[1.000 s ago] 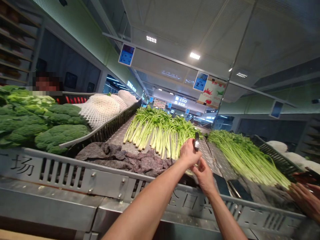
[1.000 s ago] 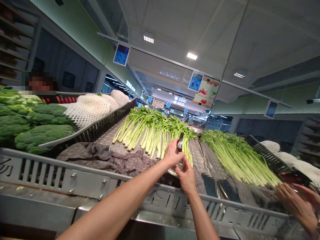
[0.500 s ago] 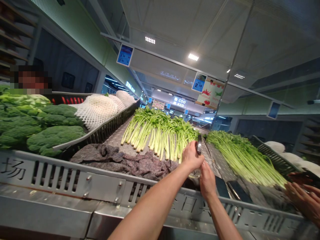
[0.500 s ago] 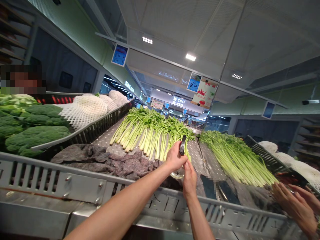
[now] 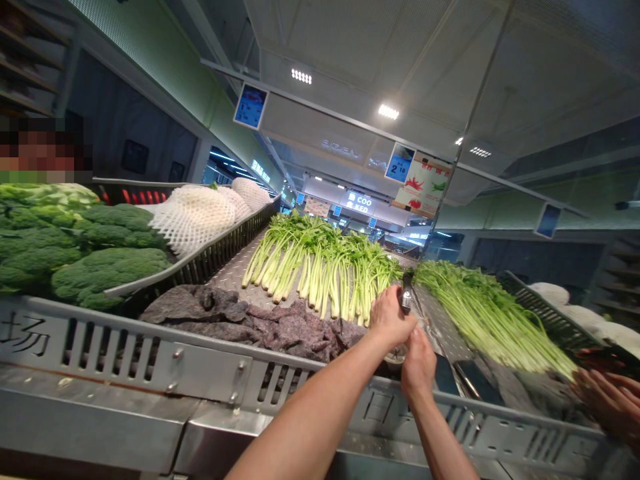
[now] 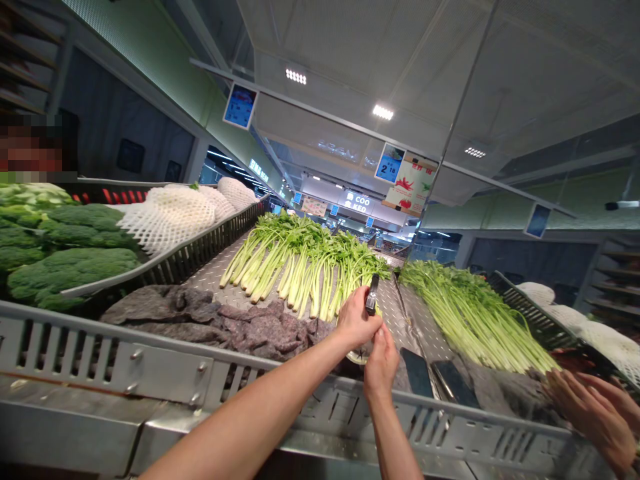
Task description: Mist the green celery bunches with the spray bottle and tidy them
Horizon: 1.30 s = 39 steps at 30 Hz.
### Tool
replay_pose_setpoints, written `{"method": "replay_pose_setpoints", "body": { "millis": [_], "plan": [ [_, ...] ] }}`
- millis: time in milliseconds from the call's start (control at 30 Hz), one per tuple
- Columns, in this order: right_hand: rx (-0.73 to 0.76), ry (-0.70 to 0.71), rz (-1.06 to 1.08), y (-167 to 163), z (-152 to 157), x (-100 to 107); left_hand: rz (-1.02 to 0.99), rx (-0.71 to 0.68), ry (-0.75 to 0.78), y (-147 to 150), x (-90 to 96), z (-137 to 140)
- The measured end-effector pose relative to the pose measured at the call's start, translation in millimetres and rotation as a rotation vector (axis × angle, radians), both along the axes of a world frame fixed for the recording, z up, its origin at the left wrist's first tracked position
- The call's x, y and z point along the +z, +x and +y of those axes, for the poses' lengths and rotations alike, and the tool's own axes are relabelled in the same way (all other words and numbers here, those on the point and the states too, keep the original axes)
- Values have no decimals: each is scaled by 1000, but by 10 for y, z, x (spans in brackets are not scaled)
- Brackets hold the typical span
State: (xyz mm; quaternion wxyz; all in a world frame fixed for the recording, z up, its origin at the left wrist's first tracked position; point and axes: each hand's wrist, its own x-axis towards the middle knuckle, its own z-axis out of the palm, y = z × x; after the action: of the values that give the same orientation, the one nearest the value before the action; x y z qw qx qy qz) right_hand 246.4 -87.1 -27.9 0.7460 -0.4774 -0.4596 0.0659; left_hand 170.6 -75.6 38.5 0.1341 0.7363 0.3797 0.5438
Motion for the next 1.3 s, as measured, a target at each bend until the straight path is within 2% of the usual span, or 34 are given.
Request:
{"method": "replay_pose_setpoints", "body": {
  "millis": [367, 567, 867, 1067, 1167, 1300],
  "plan": [
    [-137, -11, -38, -13, -87, -57, 104, -98, 28, -7, -7, -70],
    [-84, 1, -18, -113, -52, -32, 70, -82, 52, -119, 9, -52],
    [27, 25, -77, -459, 85, 27, 85, 15, 30, -522, 83, -45],
    [182, 32, -91, -832, 156, 90, 24, 120, 60, -874, 66, 30],
    [232, 9, -119, -995, 217, 106, -6, 190, 42, -1117, 3, 95],
    [308, -44, -117, -1060, 382, 57, -21, 267, 44, -1414, -201, 185]
  ]
}}
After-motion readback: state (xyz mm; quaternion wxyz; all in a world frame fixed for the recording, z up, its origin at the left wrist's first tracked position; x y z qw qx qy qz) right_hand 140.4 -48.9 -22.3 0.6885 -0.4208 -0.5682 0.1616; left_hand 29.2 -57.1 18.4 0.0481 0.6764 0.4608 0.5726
